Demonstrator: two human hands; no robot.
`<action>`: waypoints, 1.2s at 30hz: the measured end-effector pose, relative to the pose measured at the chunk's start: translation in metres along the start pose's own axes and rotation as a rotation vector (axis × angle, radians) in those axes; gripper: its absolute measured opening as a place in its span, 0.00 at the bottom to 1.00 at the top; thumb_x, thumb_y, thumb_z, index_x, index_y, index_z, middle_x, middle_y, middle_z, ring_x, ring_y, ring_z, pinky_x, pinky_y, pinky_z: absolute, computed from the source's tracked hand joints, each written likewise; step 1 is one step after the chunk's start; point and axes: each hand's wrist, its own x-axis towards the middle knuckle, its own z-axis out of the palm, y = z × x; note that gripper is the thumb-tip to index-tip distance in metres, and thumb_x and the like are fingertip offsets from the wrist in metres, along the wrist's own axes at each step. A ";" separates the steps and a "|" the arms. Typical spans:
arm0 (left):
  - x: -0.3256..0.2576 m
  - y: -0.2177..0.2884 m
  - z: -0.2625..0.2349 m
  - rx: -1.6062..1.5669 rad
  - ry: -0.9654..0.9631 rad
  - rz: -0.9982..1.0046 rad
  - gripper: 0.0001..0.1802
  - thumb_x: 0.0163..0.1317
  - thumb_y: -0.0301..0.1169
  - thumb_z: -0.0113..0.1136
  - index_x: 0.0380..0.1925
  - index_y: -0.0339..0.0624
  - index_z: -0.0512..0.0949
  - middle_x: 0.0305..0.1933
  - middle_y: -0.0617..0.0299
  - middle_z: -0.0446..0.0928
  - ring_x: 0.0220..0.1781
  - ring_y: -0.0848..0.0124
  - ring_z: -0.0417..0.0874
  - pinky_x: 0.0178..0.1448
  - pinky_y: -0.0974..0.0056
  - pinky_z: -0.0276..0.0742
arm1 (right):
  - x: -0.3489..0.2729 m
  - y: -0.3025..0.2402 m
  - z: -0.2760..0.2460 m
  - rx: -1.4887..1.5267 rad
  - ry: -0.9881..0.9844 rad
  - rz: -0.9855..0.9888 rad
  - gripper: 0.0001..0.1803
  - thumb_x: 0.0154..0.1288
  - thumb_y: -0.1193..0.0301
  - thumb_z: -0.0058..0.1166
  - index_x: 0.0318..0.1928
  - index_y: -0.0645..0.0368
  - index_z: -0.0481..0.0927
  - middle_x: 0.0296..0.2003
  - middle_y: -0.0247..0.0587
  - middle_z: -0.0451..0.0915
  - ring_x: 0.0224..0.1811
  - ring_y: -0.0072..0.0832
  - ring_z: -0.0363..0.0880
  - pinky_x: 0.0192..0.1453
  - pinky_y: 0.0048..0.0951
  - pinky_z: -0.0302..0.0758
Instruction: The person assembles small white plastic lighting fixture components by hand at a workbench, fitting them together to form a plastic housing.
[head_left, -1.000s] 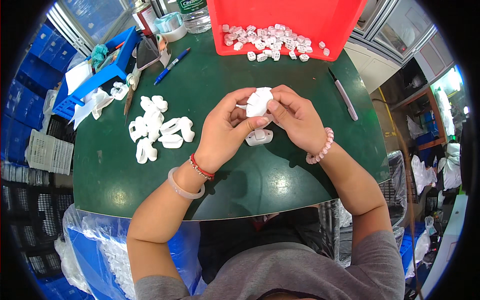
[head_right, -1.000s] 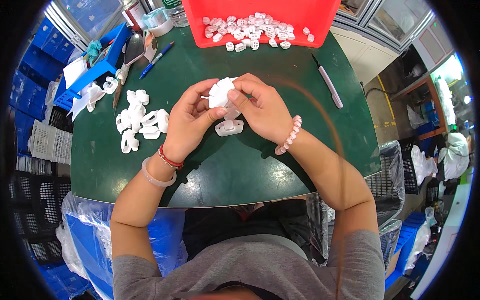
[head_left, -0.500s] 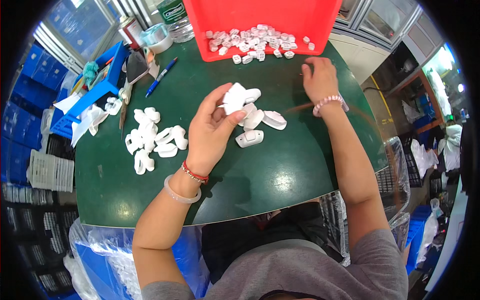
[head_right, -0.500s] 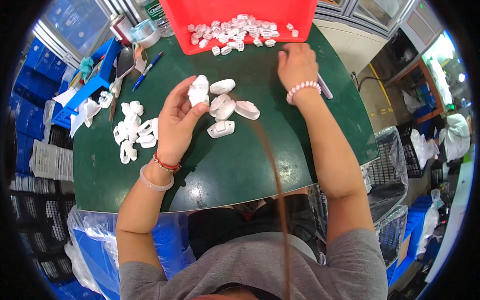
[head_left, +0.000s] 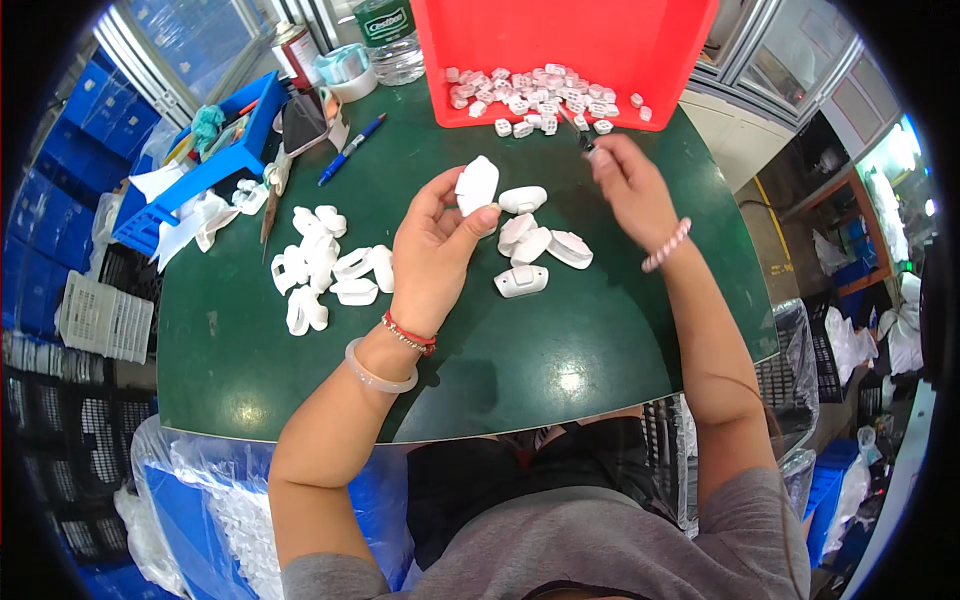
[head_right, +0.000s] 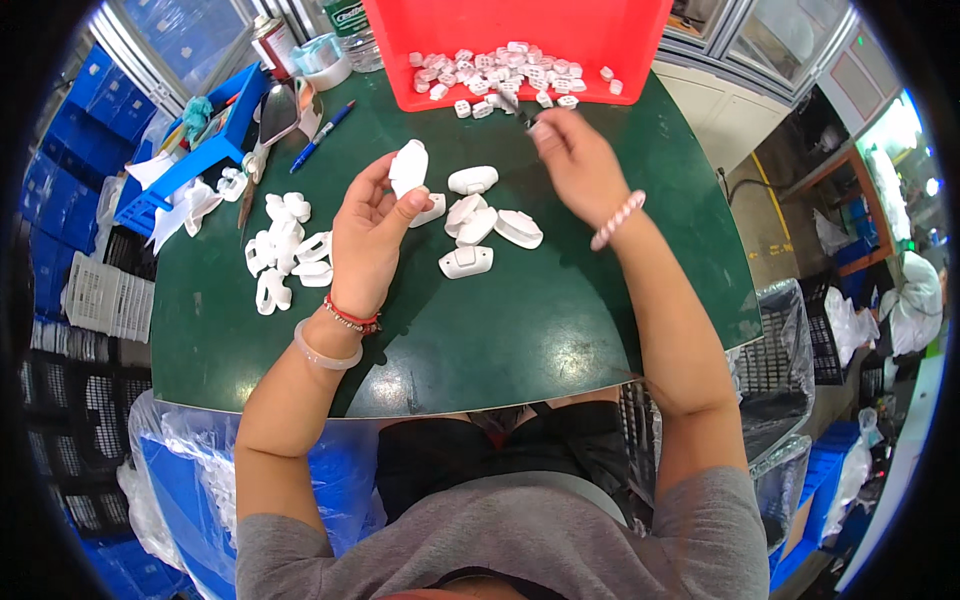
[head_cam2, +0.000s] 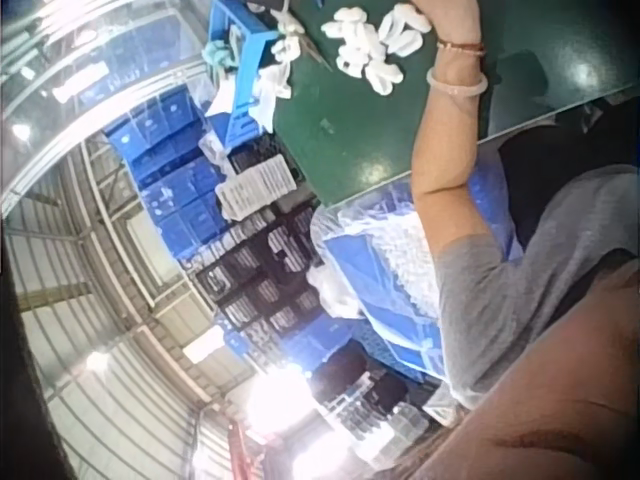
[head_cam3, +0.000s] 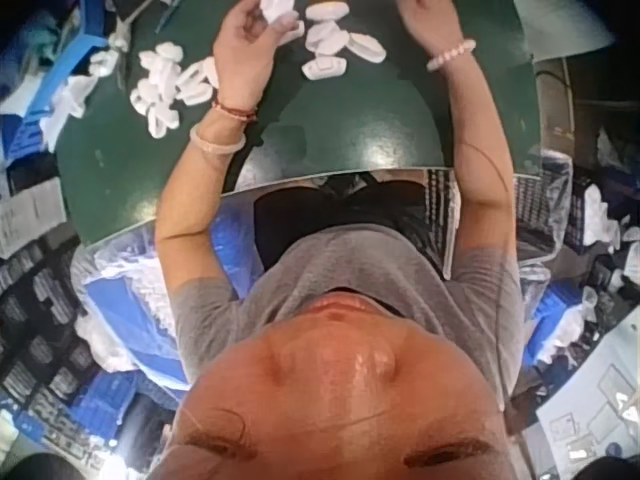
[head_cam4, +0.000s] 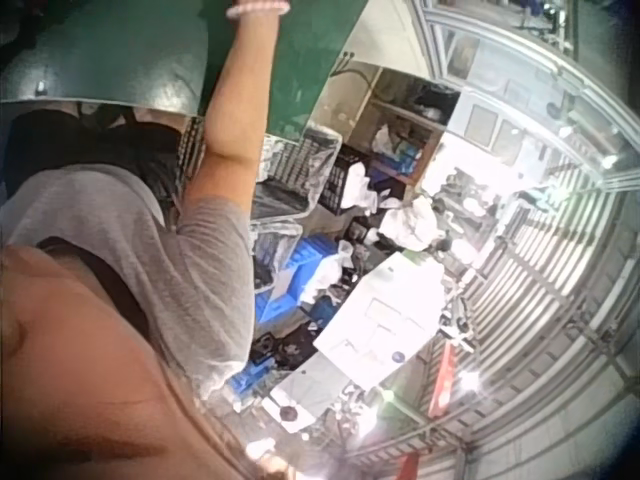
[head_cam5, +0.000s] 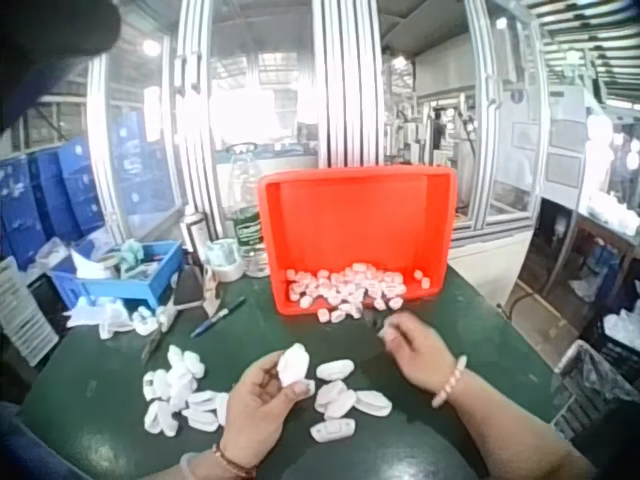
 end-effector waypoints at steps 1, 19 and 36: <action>0.000 -0.001 -0.002 0.000 -0.004 -0.004 0.26 0.59 0.24 0.57 0.56 0.29 0.62 0.51 0.54 0.71 0.48 0.71 0.76 0.52 0.67 0.74 | -0.009 -0.022 0.008 -0.040 -0.053 -0.058 0.14 0.66 0.64 0.47 0.41 0.63 0.73 0.26 0.43 0.74 0.28 0.28 0.72 0.35 0.28 0.69; -0.001 0.001 0.002 -0.052 -0.059 -0.014 0.25 0.57 0.21 0.57 0.55 0.29 0.63 0.51 0.54 0.71 0.51 0.71 0.75 0.55 0.67 0.73 | -0.031 -0.047 0.022 -0.228 -0.158 -0.302 0.12 0.59 0.63 0.54 0.33 0.59 0.80 0.23 0.38 0.75 0.20 0.29 0.72 0.24 0.27 0.68; -0.002 0.002 0.002 -0.046 -0.046 0.003 0.25 0.57 0.21 0.58 0.55 0.29 0.64 0.52 0.52 0.71 0.52 0.69 0.75 0.55 0.67 0.74 | -0.031 -0.049 0.021 -0.262 -0.159 -0.307 0.12 0.59 0.62 0.54 0.33 0.59 0.80 0.22 0.38 0.76 0.20 0.29 0.73 0.24 0.27 0.69</action>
